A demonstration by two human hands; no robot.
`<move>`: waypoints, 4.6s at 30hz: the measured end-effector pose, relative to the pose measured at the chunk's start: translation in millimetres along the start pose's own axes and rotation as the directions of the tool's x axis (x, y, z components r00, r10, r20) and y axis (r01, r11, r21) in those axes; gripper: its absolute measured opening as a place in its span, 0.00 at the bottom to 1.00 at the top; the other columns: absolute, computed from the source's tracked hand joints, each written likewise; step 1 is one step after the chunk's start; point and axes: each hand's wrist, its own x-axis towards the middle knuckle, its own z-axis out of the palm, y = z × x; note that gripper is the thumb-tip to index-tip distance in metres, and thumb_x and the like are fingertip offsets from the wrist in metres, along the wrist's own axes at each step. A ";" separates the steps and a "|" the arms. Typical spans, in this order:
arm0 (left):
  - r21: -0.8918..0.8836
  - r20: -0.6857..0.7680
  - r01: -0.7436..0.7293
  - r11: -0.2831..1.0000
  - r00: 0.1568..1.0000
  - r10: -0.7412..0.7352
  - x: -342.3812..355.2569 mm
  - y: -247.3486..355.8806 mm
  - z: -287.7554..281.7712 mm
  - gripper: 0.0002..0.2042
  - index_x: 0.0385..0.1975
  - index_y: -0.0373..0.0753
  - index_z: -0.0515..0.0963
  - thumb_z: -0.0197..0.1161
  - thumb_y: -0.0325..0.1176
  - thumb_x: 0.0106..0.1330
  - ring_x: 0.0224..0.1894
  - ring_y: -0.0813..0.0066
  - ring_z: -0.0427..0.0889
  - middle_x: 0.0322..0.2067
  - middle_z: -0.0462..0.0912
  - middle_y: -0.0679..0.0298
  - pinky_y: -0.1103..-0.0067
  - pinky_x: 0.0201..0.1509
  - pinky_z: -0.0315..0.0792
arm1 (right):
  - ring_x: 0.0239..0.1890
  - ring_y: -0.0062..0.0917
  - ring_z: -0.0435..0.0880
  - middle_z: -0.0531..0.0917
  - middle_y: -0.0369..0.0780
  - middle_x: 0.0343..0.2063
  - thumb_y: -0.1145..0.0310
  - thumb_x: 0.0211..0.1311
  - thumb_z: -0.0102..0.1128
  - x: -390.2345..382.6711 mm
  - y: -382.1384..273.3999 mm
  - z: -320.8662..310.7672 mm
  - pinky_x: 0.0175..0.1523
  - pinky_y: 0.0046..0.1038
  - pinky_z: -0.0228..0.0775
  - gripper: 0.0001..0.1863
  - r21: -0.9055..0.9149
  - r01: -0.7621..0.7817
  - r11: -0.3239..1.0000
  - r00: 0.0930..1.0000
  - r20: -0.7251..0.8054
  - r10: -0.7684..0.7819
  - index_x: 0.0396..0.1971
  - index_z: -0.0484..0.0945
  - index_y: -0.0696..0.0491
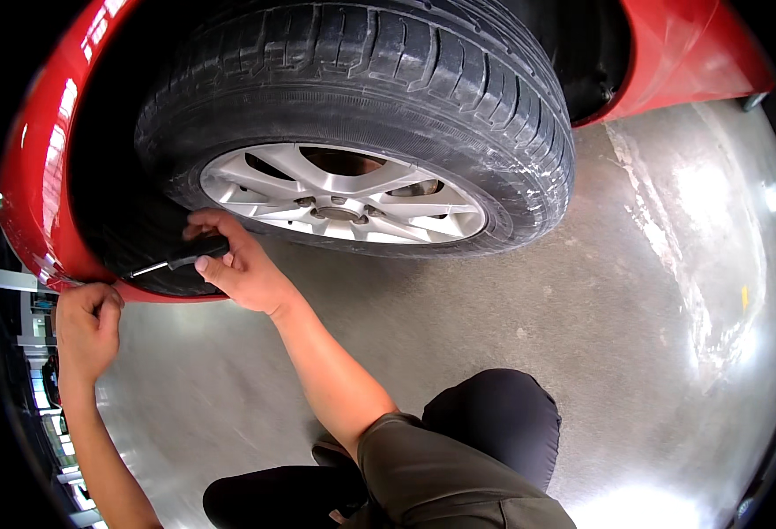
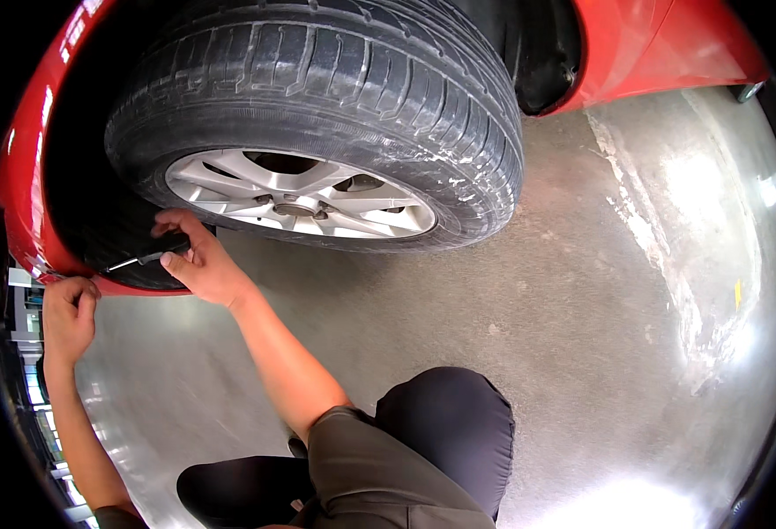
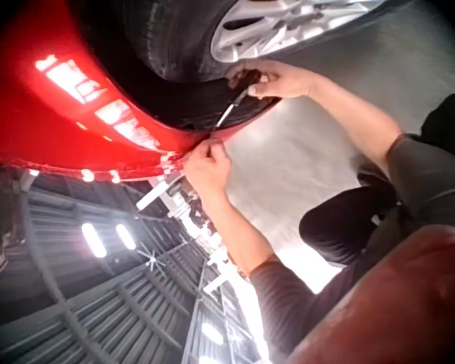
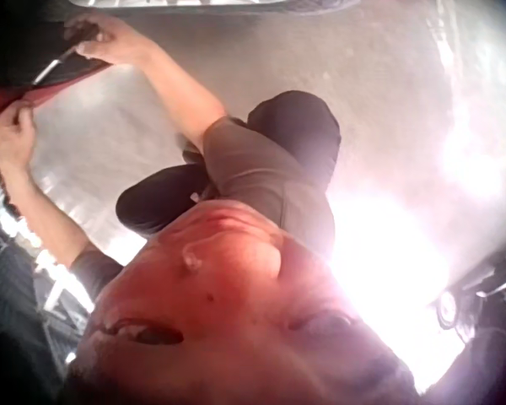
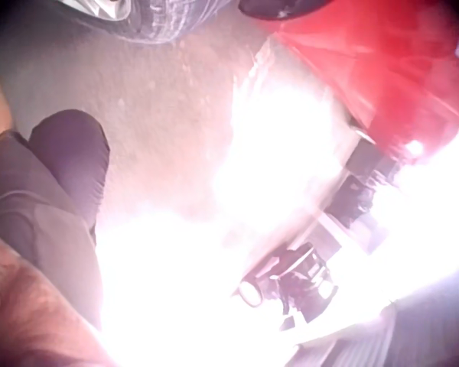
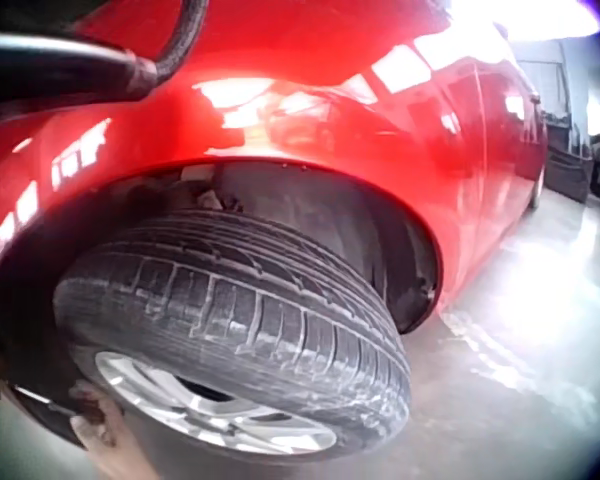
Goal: The person loosens a car headlight by hand, removes fasteners under the hood using a screwdriver and by hand, and unscrews fasteners from the wheel well liner using a screwdriver.
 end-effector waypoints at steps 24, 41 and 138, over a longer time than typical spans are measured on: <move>-0.060 0.029 0.068 0.996 0.997 -0.067 -0.1 -1.3 11.1 0.09 0.27 0.28 0.80 0.58 0.27 0.65 0.27 0.58 0.83 0.24 0.82 0.51 0.70 0.36 0.74 | 0.31 0.16 0.74 0.79 0.36 0.44 0.61 0.73 0.63 3.4 11.8 -0.1 0.34 0.21 0.70 0.21 0.014 -0.185 0.983 0.983 -0.004 0.185 0.58 0.71 0.55; -0.046 0.025 0.110 0.993 0.994 -0.109 -2.8 -4.9 6.1 0.09 0.26 0.27 0.79 0.56 0.25 0.64 0.28 0.59 0.83 0.25 0.83 0.51 0.71 0.38 0.74 | 0.39 0.17 0.77 0.81 0.36 0.45 0.60 0.71 0.66 2.7 -12.6 0.7 0.41 0.22 0.71 0.27 -0.068 -0.154 0.986 0.988 0.001 0.155 0.63 0.70 0.56; -0.644 0.629 0.336 -0.688 0.744 -0.225 -142.0 23.7 115.4 0.27 0.60 0.31 0.73 0.42 0.46 0.74 0.65 0.48 0.76 0.60 0.78 0.45 0.57 0.74 0.66 | 0.18 0.11 0.64 0.76 0.30 0.20 0.63 0.67 0.72 1.8 -32.1 25.9 0.24 0.20 0.53 0.13 -0.030 -0.377 0.926 0.915 -0.163 0.368 0.37 0.80 0.58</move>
